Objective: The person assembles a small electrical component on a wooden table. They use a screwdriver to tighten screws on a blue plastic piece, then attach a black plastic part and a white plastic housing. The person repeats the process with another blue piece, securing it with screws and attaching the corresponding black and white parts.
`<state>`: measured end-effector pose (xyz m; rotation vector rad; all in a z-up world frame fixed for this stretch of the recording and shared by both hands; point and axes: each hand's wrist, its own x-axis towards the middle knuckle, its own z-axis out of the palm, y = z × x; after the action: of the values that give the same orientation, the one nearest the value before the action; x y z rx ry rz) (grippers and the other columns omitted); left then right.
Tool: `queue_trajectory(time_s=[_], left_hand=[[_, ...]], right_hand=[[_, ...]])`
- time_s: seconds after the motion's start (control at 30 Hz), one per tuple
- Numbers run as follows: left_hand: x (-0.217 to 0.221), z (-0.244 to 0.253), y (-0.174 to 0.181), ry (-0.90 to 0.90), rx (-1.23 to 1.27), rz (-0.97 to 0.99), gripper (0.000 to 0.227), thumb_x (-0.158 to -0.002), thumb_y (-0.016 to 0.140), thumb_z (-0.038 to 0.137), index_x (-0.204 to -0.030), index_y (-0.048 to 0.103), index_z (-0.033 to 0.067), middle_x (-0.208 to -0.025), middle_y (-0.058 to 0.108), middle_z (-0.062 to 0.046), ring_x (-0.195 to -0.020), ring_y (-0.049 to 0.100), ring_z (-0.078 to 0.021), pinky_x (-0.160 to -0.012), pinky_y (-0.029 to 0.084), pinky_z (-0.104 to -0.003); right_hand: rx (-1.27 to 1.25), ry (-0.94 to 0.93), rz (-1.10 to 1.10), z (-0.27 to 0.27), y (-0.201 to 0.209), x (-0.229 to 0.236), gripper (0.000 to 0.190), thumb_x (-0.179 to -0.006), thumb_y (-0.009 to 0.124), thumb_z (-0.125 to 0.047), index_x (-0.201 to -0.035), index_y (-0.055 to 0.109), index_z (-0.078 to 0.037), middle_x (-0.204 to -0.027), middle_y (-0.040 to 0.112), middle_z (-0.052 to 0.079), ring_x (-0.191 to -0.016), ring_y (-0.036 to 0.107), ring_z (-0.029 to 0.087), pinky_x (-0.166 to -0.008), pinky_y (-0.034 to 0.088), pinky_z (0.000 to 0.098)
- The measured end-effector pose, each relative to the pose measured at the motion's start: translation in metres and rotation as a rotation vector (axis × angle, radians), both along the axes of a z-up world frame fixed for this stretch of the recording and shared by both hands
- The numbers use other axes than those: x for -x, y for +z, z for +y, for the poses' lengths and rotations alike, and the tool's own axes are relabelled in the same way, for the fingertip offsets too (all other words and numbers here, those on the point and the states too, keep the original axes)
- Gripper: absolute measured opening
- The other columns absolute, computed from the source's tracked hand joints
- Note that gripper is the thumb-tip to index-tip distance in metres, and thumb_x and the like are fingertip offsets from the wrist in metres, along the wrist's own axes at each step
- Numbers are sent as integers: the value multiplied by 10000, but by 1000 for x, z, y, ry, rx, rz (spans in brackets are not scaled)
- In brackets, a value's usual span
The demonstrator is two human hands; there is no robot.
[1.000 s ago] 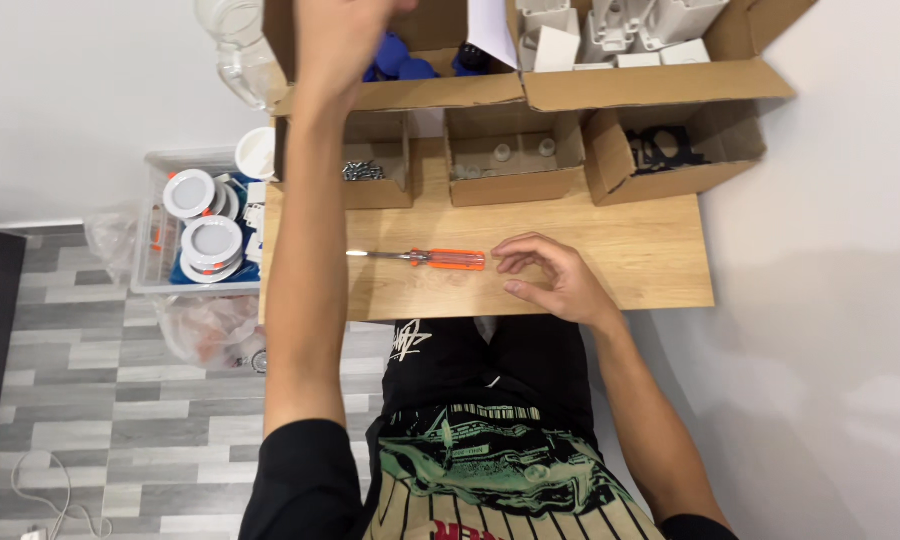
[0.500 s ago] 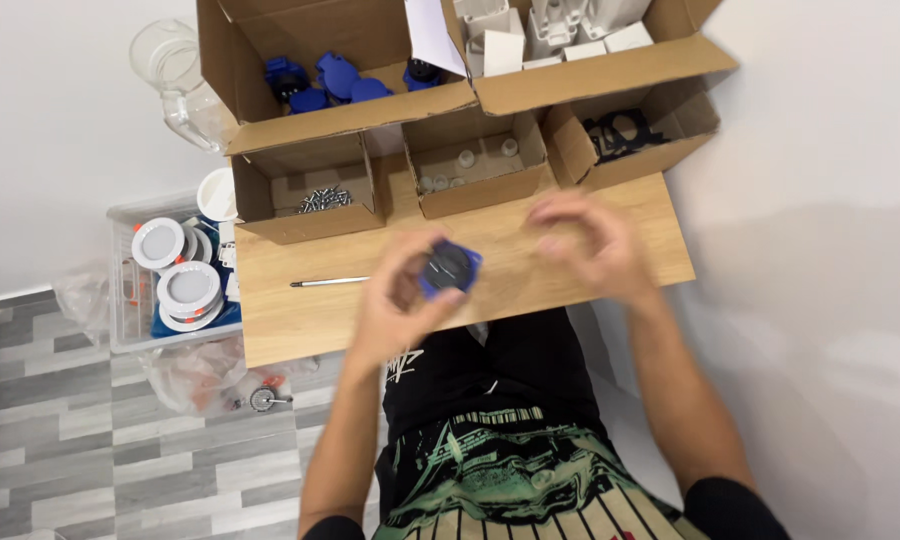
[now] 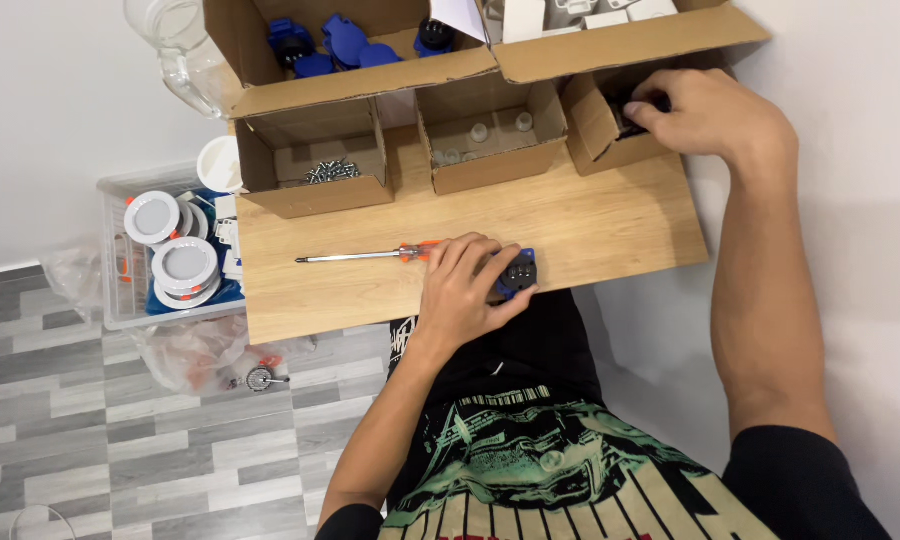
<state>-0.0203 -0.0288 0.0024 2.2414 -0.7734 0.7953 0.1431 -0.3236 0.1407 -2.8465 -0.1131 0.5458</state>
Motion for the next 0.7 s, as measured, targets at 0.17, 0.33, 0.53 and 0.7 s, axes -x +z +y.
queue_trajectory(time_s=[0.17, 0.33, 0.53, 0.7], left_hand=[[-1, 1, -1, 8, 7, 25, 444, -946, 896, 446, -1188, 762, 99, -1119, 731, -51, -1119, 691, -267, -990, 481, -425], [1, 2, -2, 14, -10, 28, 456, -940, 905, 470, -1170, 776, 98, -1113, 765, -53, -1119, 714, -263, -972, 472, -416], [0, 2, -2, 12, -5, 21, 465, -927, 928, 466, -1144, 780, 83, -1099, 771, -65, -1118, 719, -277, -1009, 485, -434], [-1, 0, -2, 34, -12, 12, 455, -932, 915, 480, -1102, 783, 79, -1071, 777, -59, -1104, 715, -277, -1029, 490, -451]], right_hand=[[149, -62, 209, 13, -2, -22, 593, -1042, 568, -461, -1577, 630, -211, -1542, 671, 78, -1380, 602, 363, -1108, 489, 490], [179, 17, 246, 17, -16, -40, 611, -965, 621, -275, -1575, 638, -239, -1544, 681, 37, -1363, 627, 345, -1086, 501, 440], [223, 13, 280, 31, -17, -42, 643, -912, 604, -58, -1533, 669, -215, -1384, 750, 112, -1178, 680, 380, -911, 549, 484], [214, 33, 223, 22, -38, -50, 505, -930, 618, -51, -1420, 725, -115, -1310, 753, 187, -1113, 696, 427, -838, 561, 517]])
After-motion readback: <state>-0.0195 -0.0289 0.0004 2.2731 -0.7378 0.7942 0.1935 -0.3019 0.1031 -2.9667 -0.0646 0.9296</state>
